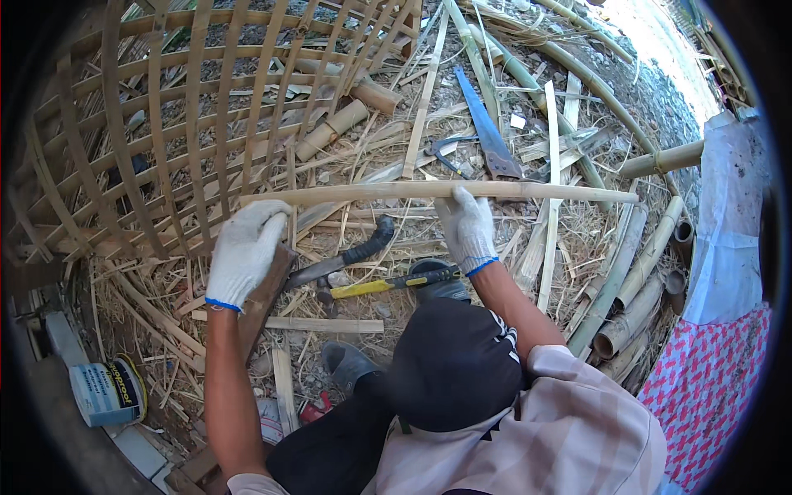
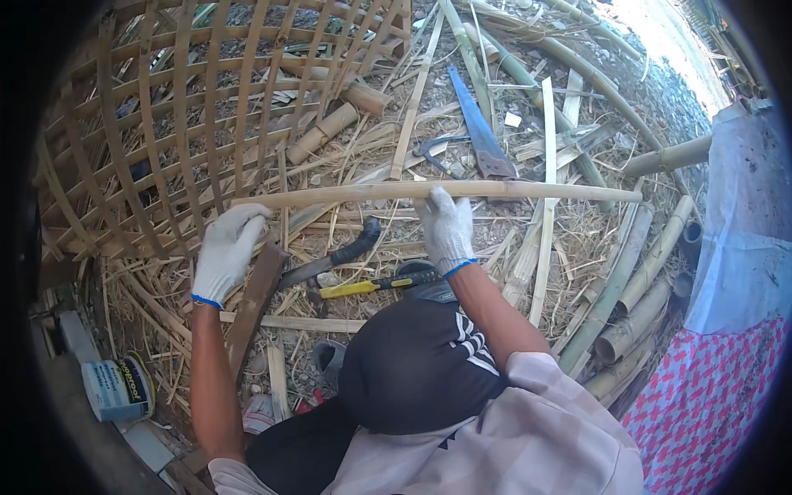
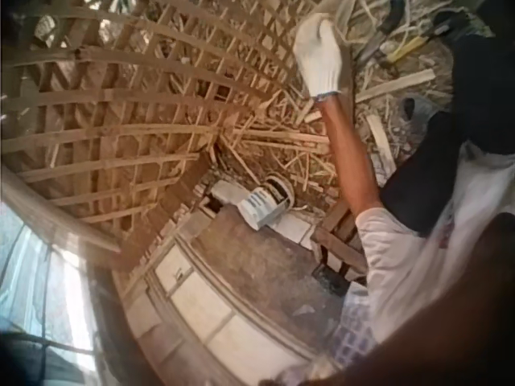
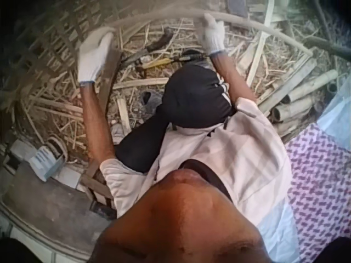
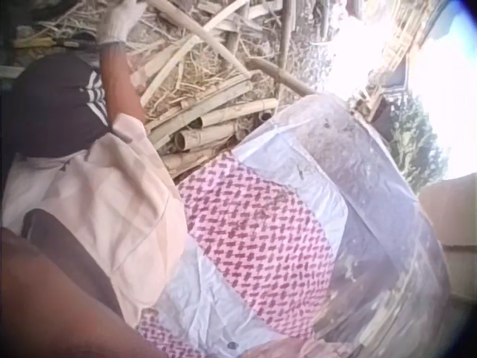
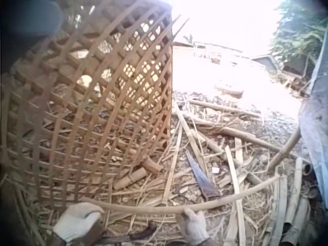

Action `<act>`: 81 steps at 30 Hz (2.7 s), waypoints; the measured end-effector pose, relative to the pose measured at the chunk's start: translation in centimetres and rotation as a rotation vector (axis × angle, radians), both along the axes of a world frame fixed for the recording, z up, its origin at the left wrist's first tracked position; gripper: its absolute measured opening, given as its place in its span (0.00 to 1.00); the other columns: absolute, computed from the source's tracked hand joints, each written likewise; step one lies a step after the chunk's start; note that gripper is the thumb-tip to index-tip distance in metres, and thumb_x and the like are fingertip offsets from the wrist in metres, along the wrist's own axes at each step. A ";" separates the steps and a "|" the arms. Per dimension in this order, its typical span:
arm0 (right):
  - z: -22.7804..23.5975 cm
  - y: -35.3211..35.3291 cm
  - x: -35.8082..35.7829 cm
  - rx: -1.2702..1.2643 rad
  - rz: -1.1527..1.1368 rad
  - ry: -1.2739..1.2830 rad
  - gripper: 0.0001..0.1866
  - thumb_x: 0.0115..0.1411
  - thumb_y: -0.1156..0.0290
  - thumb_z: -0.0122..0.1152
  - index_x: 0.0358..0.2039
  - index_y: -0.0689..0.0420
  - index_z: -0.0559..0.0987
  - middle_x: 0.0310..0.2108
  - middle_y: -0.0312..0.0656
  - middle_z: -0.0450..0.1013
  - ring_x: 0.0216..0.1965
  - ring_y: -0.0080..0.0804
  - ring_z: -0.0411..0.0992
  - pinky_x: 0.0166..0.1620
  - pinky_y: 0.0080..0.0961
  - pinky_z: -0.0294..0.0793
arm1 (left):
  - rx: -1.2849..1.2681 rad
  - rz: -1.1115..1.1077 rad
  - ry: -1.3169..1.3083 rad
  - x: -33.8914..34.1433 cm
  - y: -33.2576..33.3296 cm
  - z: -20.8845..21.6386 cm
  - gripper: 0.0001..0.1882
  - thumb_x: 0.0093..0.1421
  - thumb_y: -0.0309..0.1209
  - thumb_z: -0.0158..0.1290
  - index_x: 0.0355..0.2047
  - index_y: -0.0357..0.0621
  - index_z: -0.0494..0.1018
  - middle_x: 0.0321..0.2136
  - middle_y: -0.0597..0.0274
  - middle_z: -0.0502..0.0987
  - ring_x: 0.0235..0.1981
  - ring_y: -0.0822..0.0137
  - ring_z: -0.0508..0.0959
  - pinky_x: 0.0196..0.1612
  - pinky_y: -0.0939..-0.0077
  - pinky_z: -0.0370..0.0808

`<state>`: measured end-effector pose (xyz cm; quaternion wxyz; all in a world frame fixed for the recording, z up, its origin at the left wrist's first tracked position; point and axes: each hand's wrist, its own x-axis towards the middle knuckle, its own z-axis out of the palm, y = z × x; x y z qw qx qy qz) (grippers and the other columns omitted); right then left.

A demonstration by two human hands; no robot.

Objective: The person constructs bamboo crafts by hammering wooden strips with a hammer, cutting a piece with a knife, and shaving a bamboo pole using a metal blade.

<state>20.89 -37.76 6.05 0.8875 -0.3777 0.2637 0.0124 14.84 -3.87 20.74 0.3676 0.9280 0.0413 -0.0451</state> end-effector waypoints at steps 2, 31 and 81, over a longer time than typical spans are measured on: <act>1.4 3.4 -1.5 -0.002 0.150 0.034 0.16 0.70 0.76 0.62 0.55 0.58 0.71 0.53 0.45 0.74 0.55 0.42 0.76 0.59 0.47 0.80 | 0.096 -0.105 -0.098 0.5 -2.5 0.3 0.11 0.68 0.30 0.56 0.46 0.39 0.83 0.46 0.48 0.84 0.51 0.47 0.83 0.57 0.58 0.77; -3.2 -2.9 0.3 0.019 0.483 0.185 0.46 0.73 0.35 0.53 0.78 0.54 0.54 0.79 0.49 0.52 0.76 0.47 0.57 0.63 0.40 0.72 | 0.373 0.506 0.232 -23.0 9.5 -4.2 0.14 0.74 0.40 0.49 0.48 0.47 0.79 0.39 0.41 0.84 0.42 0.38 0.84 0.48 0.47 0.79; -4.3 10.7 -8.9 -1.448 1.565 -1.078 0.20 0.65 0.65 0.64 0.56 0.55 0.77 0.44 0.56 0.78 0.47 0.60 0.79 0.48 0.55 0.79 | 0.507 0.526 -0.135 -12.6 2.0 -20.8 0.06 0.66 0.29 0.54 0.41 0.54 0.77 0.39 0.63 0.80 0.45 0.55 0.80 0.52 0.54 0.73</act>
